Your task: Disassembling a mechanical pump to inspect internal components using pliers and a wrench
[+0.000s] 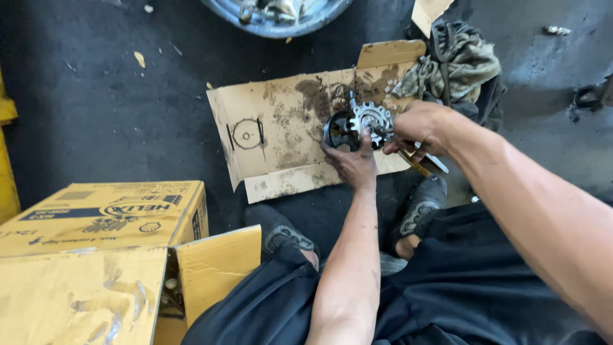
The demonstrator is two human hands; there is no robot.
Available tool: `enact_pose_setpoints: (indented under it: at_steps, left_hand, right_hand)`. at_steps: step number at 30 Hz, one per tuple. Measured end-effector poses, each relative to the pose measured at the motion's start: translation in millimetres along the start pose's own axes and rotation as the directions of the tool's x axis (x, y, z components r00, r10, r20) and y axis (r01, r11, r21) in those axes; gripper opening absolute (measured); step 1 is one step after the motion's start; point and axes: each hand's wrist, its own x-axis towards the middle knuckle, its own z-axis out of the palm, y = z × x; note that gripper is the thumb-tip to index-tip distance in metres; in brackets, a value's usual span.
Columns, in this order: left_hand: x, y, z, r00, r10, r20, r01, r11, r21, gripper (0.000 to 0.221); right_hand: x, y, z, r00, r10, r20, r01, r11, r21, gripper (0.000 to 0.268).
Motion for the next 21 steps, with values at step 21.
enact_pose_setpoints:
  at_steps: [21]
  left_hand:
    - [-1, 1, -5, 0.994, -0.053, 0.091, 0.048, 0.997, 0.062, 0.118]
  right_hand:
    - [24, 20, 32, 0.967, -0.109, -0.228, 0.083, 0.989, -0.123, 0.029]
